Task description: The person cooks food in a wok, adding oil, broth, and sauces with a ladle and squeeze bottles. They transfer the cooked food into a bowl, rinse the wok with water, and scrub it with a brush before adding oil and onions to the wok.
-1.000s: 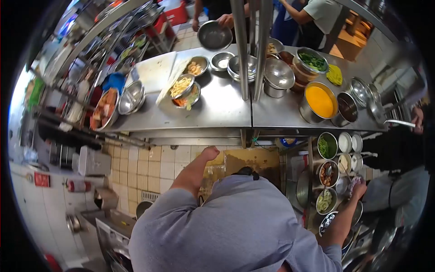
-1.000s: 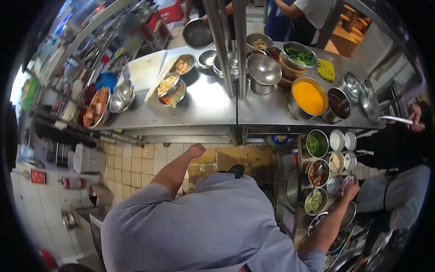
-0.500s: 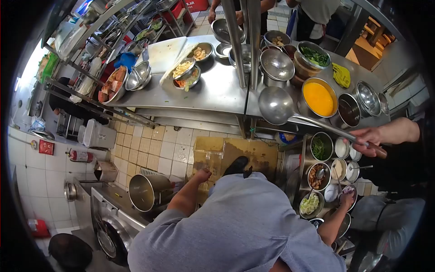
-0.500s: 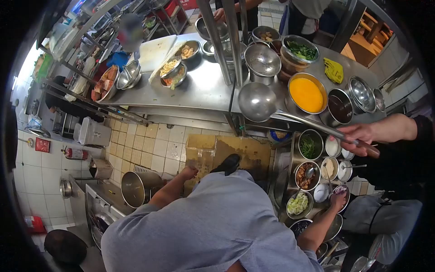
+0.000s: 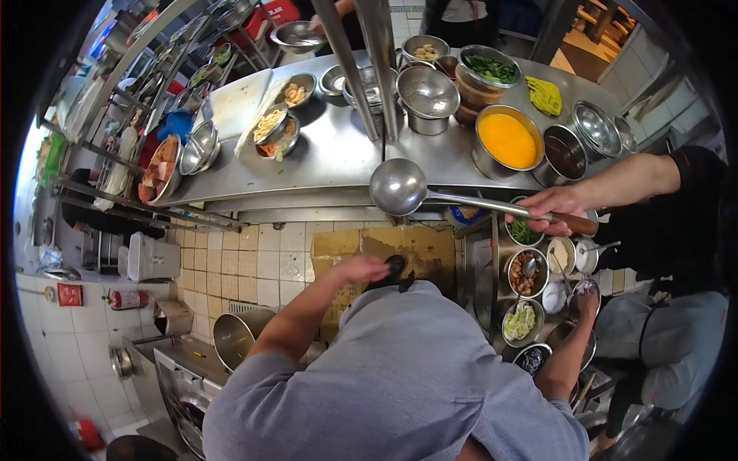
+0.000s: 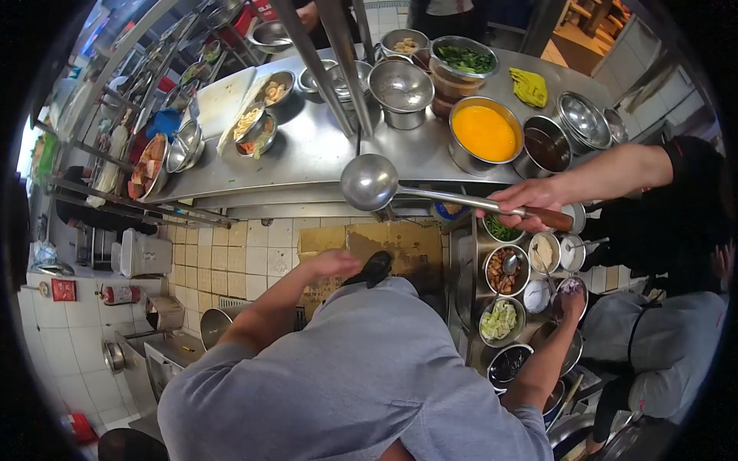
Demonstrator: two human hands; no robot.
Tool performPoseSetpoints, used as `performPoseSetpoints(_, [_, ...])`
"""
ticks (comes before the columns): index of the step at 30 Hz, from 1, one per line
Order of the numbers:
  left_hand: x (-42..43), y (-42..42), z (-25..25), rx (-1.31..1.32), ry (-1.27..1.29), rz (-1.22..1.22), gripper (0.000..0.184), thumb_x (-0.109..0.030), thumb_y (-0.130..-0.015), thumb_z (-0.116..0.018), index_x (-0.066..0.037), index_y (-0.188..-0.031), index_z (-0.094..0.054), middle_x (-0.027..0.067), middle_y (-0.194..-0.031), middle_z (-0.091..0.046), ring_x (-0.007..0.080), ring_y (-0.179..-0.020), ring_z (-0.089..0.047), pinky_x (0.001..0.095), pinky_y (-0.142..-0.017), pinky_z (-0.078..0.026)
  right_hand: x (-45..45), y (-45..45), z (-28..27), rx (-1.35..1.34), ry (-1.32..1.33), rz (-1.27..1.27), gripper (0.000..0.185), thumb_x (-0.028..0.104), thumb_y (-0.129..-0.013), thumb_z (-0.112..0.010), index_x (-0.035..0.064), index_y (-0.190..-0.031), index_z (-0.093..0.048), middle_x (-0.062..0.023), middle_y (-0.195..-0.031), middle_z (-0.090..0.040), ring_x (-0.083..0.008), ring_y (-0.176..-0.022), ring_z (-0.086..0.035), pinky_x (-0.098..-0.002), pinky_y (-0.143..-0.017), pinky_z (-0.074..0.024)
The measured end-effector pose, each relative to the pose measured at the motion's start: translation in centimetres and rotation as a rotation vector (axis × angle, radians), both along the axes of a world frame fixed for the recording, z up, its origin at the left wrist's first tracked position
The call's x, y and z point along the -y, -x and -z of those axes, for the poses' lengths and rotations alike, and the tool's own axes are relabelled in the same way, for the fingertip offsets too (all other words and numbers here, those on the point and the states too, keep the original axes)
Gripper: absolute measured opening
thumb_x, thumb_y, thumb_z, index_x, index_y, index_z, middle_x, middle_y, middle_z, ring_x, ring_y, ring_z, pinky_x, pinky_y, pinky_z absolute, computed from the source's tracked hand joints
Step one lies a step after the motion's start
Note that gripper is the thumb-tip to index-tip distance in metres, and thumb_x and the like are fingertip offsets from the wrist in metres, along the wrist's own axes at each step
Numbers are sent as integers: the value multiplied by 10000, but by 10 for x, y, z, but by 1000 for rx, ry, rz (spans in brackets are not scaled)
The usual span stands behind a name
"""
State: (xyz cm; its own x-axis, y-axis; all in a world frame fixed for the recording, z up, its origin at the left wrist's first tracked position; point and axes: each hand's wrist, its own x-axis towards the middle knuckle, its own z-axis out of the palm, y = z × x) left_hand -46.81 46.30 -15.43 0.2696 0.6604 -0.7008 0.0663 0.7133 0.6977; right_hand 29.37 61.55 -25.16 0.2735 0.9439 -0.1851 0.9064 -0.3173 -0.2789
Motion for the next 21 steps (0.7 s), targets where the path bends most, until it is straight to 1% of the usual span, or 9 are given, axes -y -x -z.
performPoseSetpoints(1, [-26,-32,-54,39,44,96,491,-424,-874,-549,-126,-1261,-494,50,-1149,-560,153,-1013,-537,314,-882,-433,8,13,-23,82,8,50,600,235,-713,-659,11,-1232,-456,-153,-1151,-587,-292,-1069,-558,-360,-905,-436])
performPoseSetpoints(2, [-40,-64,-81,248,20,-92,522,-456,-881,-516,-159,-1305,-448,48,-1212,-516,159,-1088,-487,349,-909,-410,9,27,-40,154,9,91,597,241,-717,-655,9,-1231,-459,-149,-1141,-592,-283,-1061,-564,-353,-899,-438])
performPoseSetpoints(7, [-116,-157,-109,837,186,-644,400,-453,-816,-615,-141,-1059,-554,36,-993,-582,138,-906,-550,339,-779,-436,13,95,-91,-1101,-56,264,533,161,-796,-598,32,-1274,-400,-137,-978,-595,-232,-897,-561,-385,-768,-467])
performPoseSetpoints(9, [-136,-175,-99,899,175,-741,304,-423,-829,-610,-134,-915,-572,2,-834,-585,120,-751,-548,313,-652,-435,-33,201,-184,-1506,657,87,523,186,-842,-563,74,-1302,-341,-114,-905,-572,-215,-763,-565,-375,-669,-492])
performPoseSetpoints(11, [-151,-191,-79,987,50,-742,221,-370,-862,-584,-151,-841,-556,-28,-783,-586,97,-641,-520,271,-563,-411,-114,366,-278,-1240,1811,-432,515,212,-888,-528,115,-1329,-282,-92,-833,-550,-198,-630,-569,-364,-570,-517])
performPoseSetpoints(12, [-154,-188,-65,1047,-15,-694,180,-334,-881,-568,-164,-830,-541,-36,-803,-598,86,-613,-506,250,-541,-398,-129,421,-309,-1073,1980,-628,511,225,-911,-511,136,-1343,-253,-80,-796,-538,-189,-563,-571,-358,-520,-530])
performPoseSetpoints(15, [-125,-178,-140,981,-194,-928,72,-240,-912,-533,-180,-888,-502,-25,-875,-627,67,-575,-481,230,-516,-390,-123,403,-324,-1086,1647,-616,648,181,-871,-580,163,-1383,-184,-132,-871,-552,-256,-649,-604,-415,-585,-547])
performPoseSetpoints(18, [-89,-137,-168,971,-410,-995,80,-228,-919,-524,-169,-931,-471,-2,-919,-628,63,-583,-475,237,-521,-397,-104,397,-370,-1193,1396,-667,712,261,-824,-648,101,-1374,-225,-179,-1202,-474,-334,-907,-603,-434,-794,-522])
performPoseSetpoints(21, [-35,-59,-203,740,-549,-1127,103,-201,-921,-514,-123,-961,-460,39,-912,-612,83,-613,-485,246,-530,-411,-110,344,-411,-1223,884,-751,650,353,-840,-595,71,-1354,-316,-107,-1220,-473,-211,-1072,-510,-357,-762,-524])
